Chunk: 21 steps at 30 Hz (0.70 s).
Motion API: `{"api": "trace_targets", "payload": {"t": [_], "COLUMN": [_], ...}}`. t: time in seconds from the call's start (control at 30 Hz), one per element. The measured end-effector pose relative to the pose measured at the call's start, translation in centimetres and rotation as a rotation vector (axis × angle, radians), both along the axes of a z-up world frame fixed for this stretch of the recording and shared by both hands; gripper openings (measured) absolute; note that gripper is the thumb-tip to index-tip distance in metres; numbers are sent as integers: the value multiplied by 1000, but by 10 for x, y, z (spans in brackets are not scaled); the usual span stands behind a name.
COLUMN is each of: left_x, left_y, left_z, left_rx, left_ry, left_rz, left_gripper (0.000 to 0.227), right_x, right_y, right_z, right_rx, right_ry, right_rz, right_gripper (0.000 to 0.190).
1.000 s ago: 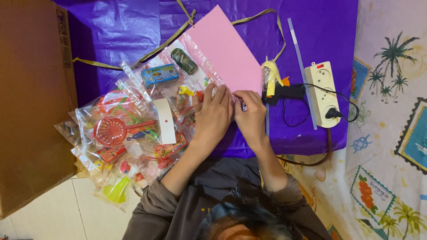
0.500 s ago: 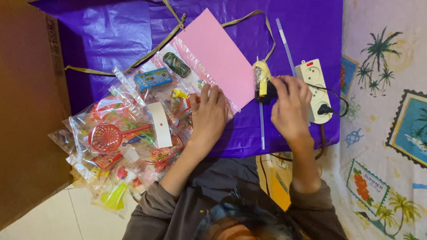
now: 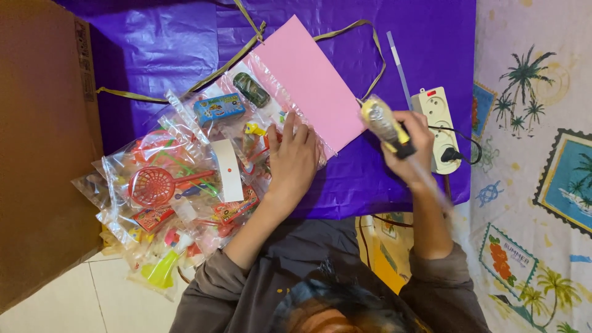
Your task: The person sorts various small plastic toys from a large cardboard box, organizing them onto a purple and pink workspace, and then applies hot glue to the top of a yellow toy using a glue gun.
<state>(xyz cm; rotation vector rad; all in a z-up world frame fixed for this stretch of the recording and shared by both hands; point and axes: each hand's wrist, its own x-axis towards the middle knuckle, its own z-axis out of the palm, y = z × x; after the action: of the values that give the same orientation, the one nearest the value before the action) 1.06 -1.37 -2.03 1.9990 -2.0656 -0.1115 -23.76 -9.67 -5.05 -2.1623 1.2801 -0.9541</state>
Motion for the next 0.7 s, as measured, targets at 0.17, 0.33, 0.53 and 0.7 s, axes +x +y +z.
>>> {"api": "trace_targets", "payload": {"t": [0.17,0.33,0.53,0.7], "left_x": [0,0,-1,0], "left_y": [0,0,-1,-1], "left_z": [-7,-15,-24,-25], "left_rx": [-24,-11,-114,-185], "left_ry": [17,77,54,52], "left_rz": [7,-7,21,27], "left_gripper": [29,27,18,15], "right_x": [28,13,25,37], "right_y": [-1,-9,-12,-16], "right_z": [70,41,51,57], "right_rx": [382,649,663,553], "right_ry": [-224,-480,-491,-133], "right_rz": [41,291,253,228], "right_gripper": [13,33,23,6]}}
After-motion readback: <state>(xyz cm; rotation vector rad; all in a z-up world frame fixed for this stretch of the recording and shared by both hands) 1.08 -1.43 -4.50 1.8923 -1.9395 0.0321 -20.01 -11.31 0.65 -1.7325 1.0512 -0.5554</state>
